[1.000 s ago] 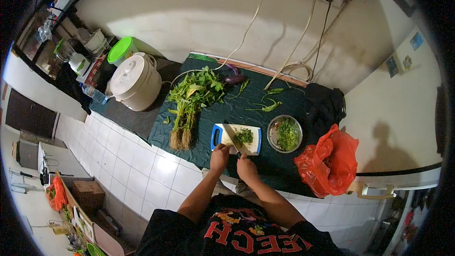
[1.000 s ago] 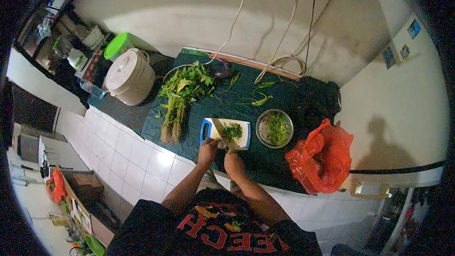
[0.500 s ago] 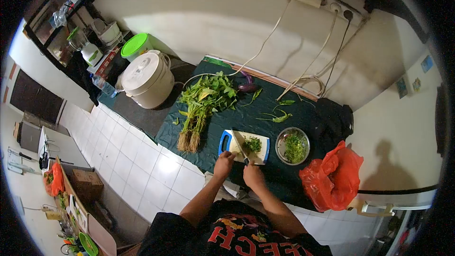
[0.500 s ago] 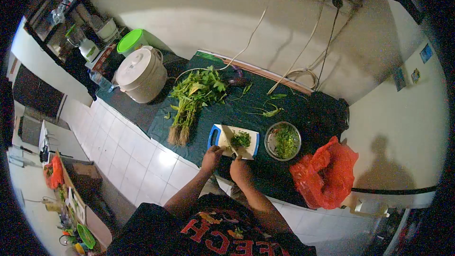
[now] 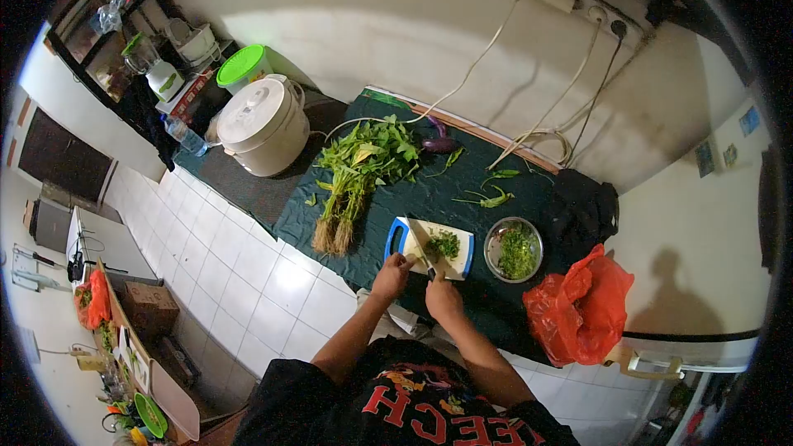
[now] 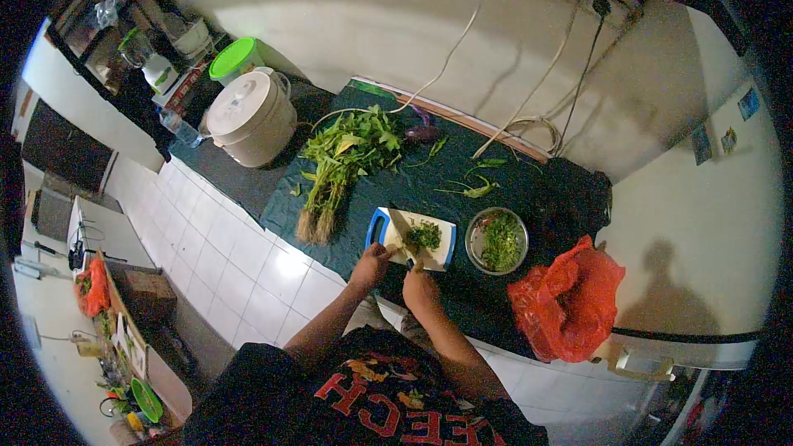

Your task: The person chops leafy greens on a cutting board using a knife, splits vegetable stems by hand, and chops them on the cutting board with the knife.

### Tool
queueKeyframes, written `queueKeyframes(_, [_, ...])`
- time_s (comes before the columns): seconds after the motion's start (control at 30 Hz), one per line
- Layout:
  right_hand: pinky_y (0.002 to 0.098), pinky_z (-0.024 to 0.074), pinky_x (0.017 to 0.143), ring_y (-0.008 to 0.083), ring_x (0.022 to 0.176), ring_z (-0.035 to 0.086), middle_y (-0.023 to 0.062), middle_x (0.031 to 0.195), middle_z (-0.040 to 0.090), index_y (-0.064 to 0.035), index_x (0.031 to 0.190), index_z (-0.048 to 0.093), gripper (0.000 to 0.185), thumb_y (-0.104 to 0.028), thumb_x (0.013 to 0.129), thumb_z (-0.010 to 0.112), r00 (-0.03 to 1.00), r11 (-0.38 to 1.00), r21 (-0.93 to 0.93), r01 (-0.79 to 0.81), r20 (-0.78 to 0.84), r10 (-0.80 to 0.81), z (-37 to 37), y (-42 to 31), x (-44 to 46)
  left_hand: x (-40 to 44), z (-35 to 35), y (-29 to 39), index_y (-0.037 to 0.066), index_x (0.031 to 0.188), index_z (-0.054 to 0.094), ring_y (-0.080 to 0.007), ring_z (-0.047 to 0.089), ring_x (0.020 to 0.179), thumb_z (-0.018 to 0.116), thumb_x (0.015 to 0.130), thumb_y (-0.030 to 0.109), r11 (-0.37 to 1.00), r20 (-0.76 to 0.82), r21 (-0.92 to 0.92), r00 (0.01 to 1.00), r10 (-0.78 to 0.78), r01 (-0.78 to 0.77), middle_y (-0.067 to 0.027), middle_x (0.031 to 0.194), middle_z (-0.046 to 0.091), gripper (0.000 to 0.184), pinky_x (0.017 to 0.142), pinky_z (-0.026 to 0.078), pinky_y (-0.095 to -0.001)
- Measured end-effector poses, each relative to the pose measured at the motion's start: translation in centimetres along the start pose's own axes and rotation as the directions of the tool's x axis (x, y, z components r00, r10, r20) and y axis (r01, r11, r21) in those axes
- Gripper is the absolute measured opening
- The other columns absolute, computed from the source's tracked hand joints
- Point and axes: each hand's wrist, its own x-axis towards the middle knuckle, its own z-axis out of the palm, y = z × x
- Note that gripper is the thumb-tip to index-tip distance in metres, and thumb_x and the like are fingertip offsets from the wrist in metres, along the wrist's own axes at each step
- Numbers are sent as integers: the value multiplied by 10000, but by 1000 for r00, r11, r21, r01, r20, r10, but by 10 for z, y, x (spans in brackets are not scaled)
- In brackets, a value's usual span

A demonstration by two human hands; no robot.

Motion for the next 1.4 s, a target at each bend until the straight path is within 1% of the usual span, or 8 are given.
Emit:
queueKeyframes(0.47, [519,562,694,429,833,687,262,876,683,48,1180,463,345,-249,1005,486,973,985,67,-156,181,142,10,-1,-9,-3,8,-11,98,1094,739,-356,648,909,545,858,50,1000,-65,0,998,-9,9,-164,1003,635,309,797,548,-430])
queueKeyframes(0.67, [504,565,654,423,777,691,243,811,688,54,1158,454,342,-250,1006,488,996,998,44,-50,75,46,-3,-6,4,-3,17,-21,117,1077,750,-339,652,890,547,876,81,998,-58,65,998,4,0,-140,992,650,288,770,551,-427])
queueKeyframes(0.83, [503,564,636,416,763,691,244,803,685,56,1133,461,305,-213,993,497,986,995,29,-96,138,91,11,-4,-14,-5,-7,3,119,1061,751,-320,655,883,555,864,87,996,-74,-6,993,-93,93,-125,965,643,279,756,557,-420])
queueKeyframes(0.9, [511,558,621,418,741,689,249,783,683,64,1128,467,278,-172,983,497,988,993,37,-113,105,109,19,0,-10,-5,-11,5,119,1073,740,-315,645,927,583,834,76,996,-54,33,995,-80,82,-123,974,632,289,779,553,-415])
queueKeyframes(0.97, [488,574,657,409,784,694,227,843,692,46,1184,433,358,-260,1007,494,995,999,32,-37,93,34,20,2,4,-6,-8,4,117,1087,732,-315,633,951,593,822,66,998,-59,39,997,-54,57,-122,983,622,304,796,548,-414])
queueKeyframes(1.23, [498,568,680,422,810,693,249,855,688,52,1162,439,342,-252,1009,480,978,992,26,-120,175,114,8,-6,-14,-11,-7,0,103,1120,714,-310,602,977,597,791,24,999,-82,37,996,36,-33,-114,981,585,357,843,533,-401])
queueKeyframes(1.33, [506,566,680,428,793,693,257,847,689,60,1174,432,356,-255,1011,471,984,994,68,-87,160,75,12,-5,-8,-14,-13,5,105,1134,713,-305,605,979,588,793,9,999,-24,34,999,-26,27,-113,980,588,376,847,532,-399])
queueKeyframes(1.4, [505,566,641,427,753,693,253,818,690,58,1160,437,351,-256,1009,477,995,999,-14,-30,94,31,11,-4,3,-11,-18,7,108,1144,713,-303,609,981,574,803,-1,996,21,30,996,-85,85,-116,978,595,384,857,532,-391])
